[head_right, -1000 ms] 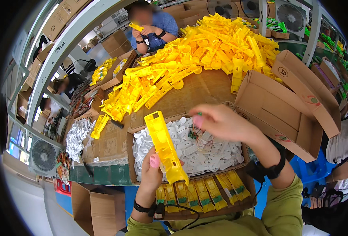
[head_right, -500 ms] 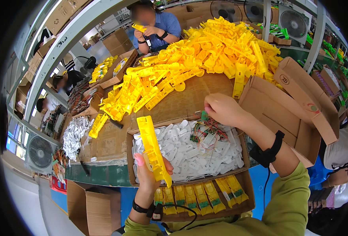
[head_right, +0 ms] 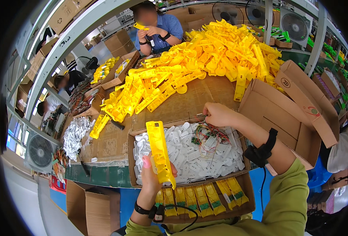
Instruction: Assemble internal circuit boards and wiring into yellow plastic fixture housings on a factory assembly line.
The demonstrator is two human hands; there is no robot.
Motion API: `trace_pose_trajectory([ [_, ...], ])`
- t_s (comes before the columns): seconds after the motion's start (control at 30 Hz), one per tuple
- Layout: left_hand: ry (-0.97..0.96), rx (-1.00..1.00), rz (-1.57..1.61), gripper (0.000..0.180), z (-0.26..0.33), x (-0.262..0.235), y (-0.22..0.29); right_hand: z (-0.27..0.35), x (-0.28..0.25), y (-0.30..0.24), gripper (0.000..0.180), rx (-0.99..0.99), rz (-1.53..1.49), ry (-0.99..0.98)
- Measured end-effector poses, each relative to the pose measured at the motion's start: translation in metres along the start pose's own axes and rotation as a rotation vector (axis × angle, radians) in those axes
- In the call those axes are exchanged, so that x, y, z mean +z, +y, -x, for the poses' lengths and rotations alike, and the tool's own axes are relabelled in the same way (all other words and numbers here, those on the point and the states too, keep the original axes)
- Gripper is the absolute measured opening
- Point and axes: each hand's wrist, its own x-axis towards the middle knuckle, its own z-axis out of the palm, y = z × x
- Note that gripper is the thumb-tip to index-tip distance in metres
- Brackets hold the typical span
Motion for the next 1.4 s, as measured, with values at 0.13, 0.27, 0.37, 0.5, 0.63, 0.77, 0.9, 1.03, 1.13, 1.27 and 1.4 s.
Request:
trace_pose_trajectory([
  [0.13,-0.006,0.021,-0.026,0.078,-0.001,-0.001,-0.004,-0.002,-0.002,-0.005,0.017,0.019,0.02,-0.063],
  [0.27,-0.144,0.012,-0.037,0.078,0.001,-0.002,-0.002,0.007,-0.014,-0.017,0.012,-0.21,0.252,-0.007],
  [0.37,-0.15,0.005,-0.035,0.079,0.003,0.0,-0.001,0.02,-0.021,-0.017,0.009,-0.287,0.362,0.027],
  [0.5,-0.141,0.02,-0.05,0.08,0.003,-0.003,0.002,0.034,-0.022,-0.03,0.008,-0.344,0.347,0.093],
  [0.63,-0.18,-0.032,-0.01,0.09,0.001,-0.005,0.003,0.064,-0.039,-0.052,0.008,-0.391,0.349,0.284],
  [0.77,-0.332,0.039,0.162,0.084,0.005,-0.01,0.007,0.096,-0.056,-0.075,0.015,-0.498,0.325,0.438],
  [0.9,-0.358,0.215,0.117,0.063,0.002,0.012,0.035,0.124,-0.066,-0.095,0.017,-0.609,0.357,0.498],
  [1.03,-0.294,0.36,-0.052,0.04,0.003,0.038,0.067,0.144,-0.064,-0.116,0.019,-0.779,0.272,0.436],
  [1.13,-0.338,0.522,-0.239,0.039,0.01,0.05,0.079,0.153,-0.055,-0.117,0.025,-0.921,0.256,0.434],
  [1.27,-0.451,0.701,-0.371,0.03,0.017,0.053,0.088,0.158,-0.046,-0.12,0.027,-1.009,0.202,0.405],
  [1.4,-0.541,0.791,-0.431,0.023,0.012,0.05,0.09,0.158,-0.04,-0.119,0.024,-0.95,0.103,0.346],
])
